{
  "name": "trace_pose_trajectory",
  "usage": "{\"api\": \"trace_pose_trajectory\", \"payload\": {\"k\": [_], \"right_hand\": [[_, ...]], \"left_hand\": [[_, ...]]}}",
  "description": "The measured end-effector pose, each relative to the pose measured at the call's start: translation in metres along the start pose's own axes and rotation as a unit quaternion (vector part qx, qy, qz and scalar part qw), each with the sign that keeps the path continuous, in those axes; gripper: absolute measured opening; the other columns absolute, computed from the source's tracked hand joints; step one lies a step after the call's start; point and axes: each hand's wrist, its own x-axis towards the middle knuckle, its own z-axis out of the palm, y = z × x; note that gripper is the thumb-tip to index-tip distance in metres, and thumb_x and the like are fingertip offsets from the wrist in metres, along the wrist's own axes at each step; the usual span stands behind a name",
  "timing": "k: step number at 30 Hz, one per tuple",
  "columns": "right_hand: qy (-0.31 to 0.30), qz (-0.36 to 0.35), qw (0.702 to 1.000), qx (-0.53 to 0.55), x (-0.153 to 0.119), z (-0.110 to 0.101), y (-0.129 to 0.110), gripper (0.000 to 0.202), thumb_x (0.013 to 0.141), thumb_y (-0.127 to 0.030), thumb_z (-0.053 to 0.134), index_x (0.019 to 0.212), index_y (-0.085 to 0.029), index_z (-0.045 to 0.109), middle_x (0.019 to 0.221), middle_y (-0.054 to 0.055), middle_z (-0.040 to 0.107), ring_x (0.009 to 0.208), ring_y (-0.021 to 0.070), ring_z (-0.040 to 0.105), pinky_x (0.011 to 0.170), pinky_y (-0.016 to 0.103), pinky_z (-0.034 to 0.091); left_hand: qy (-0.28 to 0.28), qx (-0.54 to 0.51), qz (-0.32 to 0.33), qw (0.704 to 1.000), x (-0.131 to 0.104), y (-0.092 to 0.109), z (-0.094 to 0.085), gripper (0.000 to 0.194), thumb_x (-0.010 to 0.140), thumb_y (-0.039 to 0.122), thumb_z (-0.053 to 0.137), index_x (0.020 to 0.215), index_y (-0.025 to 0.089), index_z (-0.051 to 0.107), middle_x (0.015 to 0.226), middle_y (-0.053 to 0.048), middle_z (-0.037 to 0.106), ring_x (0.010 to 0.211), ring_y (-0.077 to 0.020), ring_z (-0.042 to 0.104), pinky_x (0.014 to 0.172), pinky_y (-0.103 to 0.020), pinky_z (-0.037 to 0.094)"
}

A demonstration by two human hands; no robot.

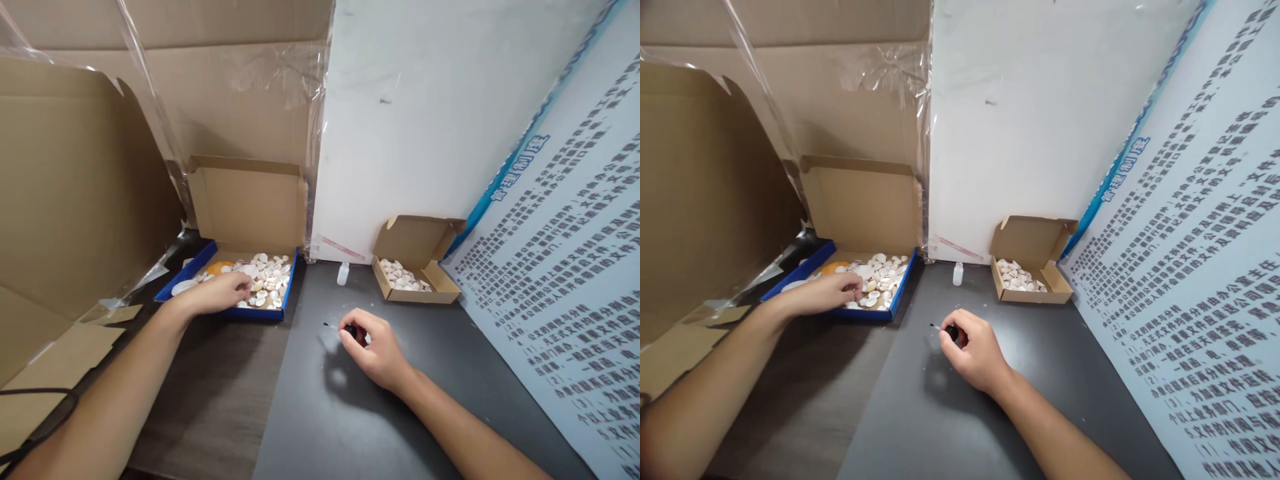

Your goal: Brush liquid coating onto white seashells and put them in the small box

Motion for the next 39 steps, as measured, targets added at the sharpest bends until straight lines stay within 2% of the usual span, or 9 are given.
{"api": "trace_pose_trajectory", "payload": {"k": [7, 11, 15, 18, 22, 27, 32, 35, 39], "right_hand": [[0.002, 0.000, 1.000, -0.007, 0.000, 0.000, 0.000, 0.009, 0.084, -0.020, 0.054, 0.077, -0.020, 0.059, 0.068, 0.000, 0.058, 0.056, 0.0126, 0.049, 0.054, 0.024, 0.041], [0.001, -0.001, 1.000, -0.004, -0.001, -0.001, -0.001, 0.009, 0.083, -0.020, 0.054, 0.076, -0.020, 0.059, 0.068, 0.000, 0.058, 0.056, 0.0126, 0.049, 0.053, 0.024, 0.041], [-0.003, 0.000, 1.000, -0.005, -0.001, 0.000, -0.001, 0.009, 0.084, -0.020, 0.054, 0.077, -0.020, 0.059, 0.068, 0.000, 0.058, 0.056, 0.0127, 0.049, 0.052, 0.024, 0.041], [0.000, 0.004, 1.000, -0.007, -0.001, -0.001, -0.001, 0.009, 0.084, -0.020, 0.054, 0.077, -0.021, 0.059, 0.068, 0.000, 0.058, 0.057, 0.0129, 0.050, 0.053, 0.024, 0.041], [0.006, 0.007, 1.000, -0.006, 0.000, -0.001, 0.000, 0.009, 0.084, -0.021, 0.054, 0.076, -0.021, 0.060, 0.068, 0.000, 0.058, 0.056, 0.0131, 0.050, 0.054, 0.024, 0.042], [0.002, 0.008, 1.000, -0.005, -0.001, 0.000, 0.000, 0.009, 0.084, -0.020, 0.054, 0.077, -0.021, 0.059, 0.068, 0.000, 0.059, 0.057, 0.0130, 0.050, 0.054, 0.024, 0.042], [0.007, 0.006, 1.000, -0.006, 0.000, -0.001, -0.002, 0.009, 0.084, -0.021, 0.054, 0.077, -0.020, 0.060, 0.068, 0.000, 0.058, 0.057, 0.0131, 0.050, 0.055, 0.025, 0.042], [0.013, 0.007, 1.000, -0.002, 0.000, -0.002, -0.002, 0.009, 0.083, -0.020, 0.054, 0.077, -0.020, 0.060, 0.068, 0.000, 0.058, 0.057, 0.0128, 0.050, 0.055, 0.024, 0.042], [0.023, 0.004, 1.000, 0.005, 0.001, -0.002, -0.001, 0.007, 0.083, -0.019, 0.054, 0.078, -0.020, 0.060, 0.070, 0.000, 0.058, 0.057, 0.0123, 0.049, 0.054, 0.024, 0.041]], "left_hand": [[-0.048, -0.004, -0.014, 0.999, -0.003, -0.003, -0.009, 0.026, 0.069, 0.022, 0.044, 0.076, 0.021, 0.069, 0.082, -0.003, 0.070, 0.081, -0.0201, 0.061, 0.071, -0.026, 0.041], [-0.037, -0.014, -0.028, 0.999, -0.002, -0.005, -0.007, 0.020, 0.069, 0.022, 0.046, 0.071, 0.019, 0.066, 0.074, -0.003, 0.066, 0.072, -0.0191, 0.058, 0.064, -0.025, 0.039], [-0.003, -0.035, -0.016, 0.999, -0.004, 0.000, -0.009, 0.018, 0.079, 0.030, 0.045, 0.078, 0.019, 0.059, 0.069, 0.000, 0.057, 0.065, -0.0156, 0.052, 0.057, -0.024, 0.035], [0.021, -0.122, 0.034, 0.992, -0.008, 0.007, -0.010, 0.023, 0.085, 0.043, 0.050, 0.082, 0.020, 0.050, 0.069, 0.003, 0.049, 0.059, -0.0115, 0.044, 0.053, -0.023, 0.033], [0.016, -0.289, 0.120, 0.950, -0.010, 0.019, -0.006, 0.028, 0.085, 0.046, 0.057, 0.091, 0.021, 0.046, 0.078, 0.003, 0.047, 0.066, -0.0105, 0.046, 0.060, -0.023, 0.039], [0.005, -0.353, 0.109, 0.929, -0.009, 0.032, -0.002, 0.038, 0.084, 0.044, 0.059, 0.113, 0.021, 0.049, 0.082, 0.002, 0.050, 0.068, -0.0118, 0.052, 0.065, -0.027, 0.043], [0.021, -0.377, 0.074, 0.923, -0.008, 0.038, -0.001, 0.034, 0.081, 0.043, 0.059, 0.102, 0.018, 0.052, 0.072, 0.003, 0.050, 0.060, -0.0108, 0.048, 0.054, -0.024, 0.040], [0.030, -0.378, 0.078, 0.922, -0.004, 0.035, 0.003, 0.029, 0.080, 0.041, 0.061, 0.095, 0.019, 0.049, 0.069, 0.004, 0.051, 0.057, -0.0104, 0.050, 0.051, -0.022, 0.039], [0.083, -0.362, 0.075, 0.925, 0.005, 0.025, 0.013, 0.026, 0.078, 0.039, 0.062, 0.088, 0.020, 0.047, 0.065, 0.004, 0.054, 0.053, -0.0110, 0.053, 0.048, -0.020, 0.036]]}}
